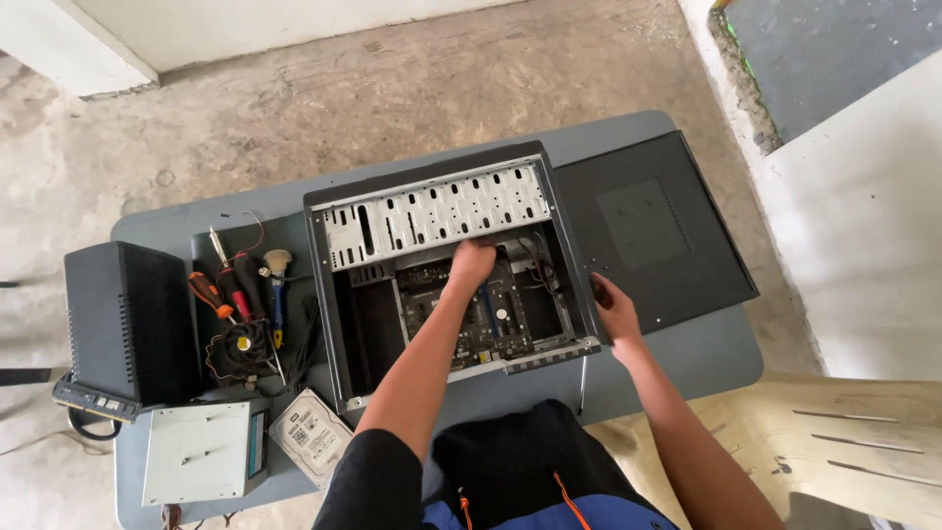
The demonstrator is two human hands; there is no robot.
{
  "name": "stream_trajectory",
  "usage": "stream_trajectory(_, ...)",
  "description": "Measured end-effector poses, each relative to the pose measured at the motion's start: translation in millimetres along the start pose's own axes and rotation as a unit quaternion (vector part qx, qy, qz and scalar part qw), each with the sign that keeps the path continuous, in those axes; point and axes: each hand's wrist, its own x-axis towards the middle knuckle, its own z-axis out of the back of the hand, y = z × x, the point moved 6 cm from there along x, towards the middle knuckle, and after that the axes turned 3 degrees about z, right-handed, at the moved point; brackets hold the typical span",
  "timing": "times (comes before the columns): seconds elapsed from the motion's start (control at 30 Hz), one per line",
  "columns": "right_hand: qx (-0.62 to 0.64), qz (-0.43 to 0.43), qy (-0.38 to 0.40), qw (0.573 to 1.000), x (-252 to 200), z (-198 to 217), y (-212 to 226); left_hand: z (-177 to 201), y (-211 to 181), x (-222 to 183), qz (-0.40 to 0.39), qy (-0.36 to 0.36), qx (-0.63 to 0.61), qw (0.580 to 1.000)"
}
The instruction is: Removing a motherboard from a computer case by unscrewing the mounting screws and lifting the board out.
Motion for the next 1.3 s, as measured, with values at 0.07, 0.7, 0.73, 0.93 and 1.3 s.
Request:
stream_trajectory(0.07,-0.011,-0.028,0.032,0.999,-7.3,-16.0,26.1,-9.6,-26.4,-21.0,-0.344,-0.22,0.41,0.816)
stream_trajectory(0.7,0.01,-0.02,-0.131,0.991,-18.3,13.7,107.9,175.5,-113.6,-122.0,0.2,0.116,0.06,0.971)
stream_trajectory(0.73,0.032,0.024,-0.111,0.993,-30.1,2.5,145.7,187.5,-104.1,-131.8,0.22,0.109,0.055,0.968)
stream_trajectory(0.93,-0.162,-0.05,0.156,0.973,-30.3,-112.9,130.8,196.6,-3.6,-156.6,0.293,0.144,0.148,0.934)
stream_trajectory(1.3,-0.432,-0.168,0.232,0.855,22.9,-147.4,-3.4,187.0,7.2,-156.0,0.343,0.179,0.08,0.919)
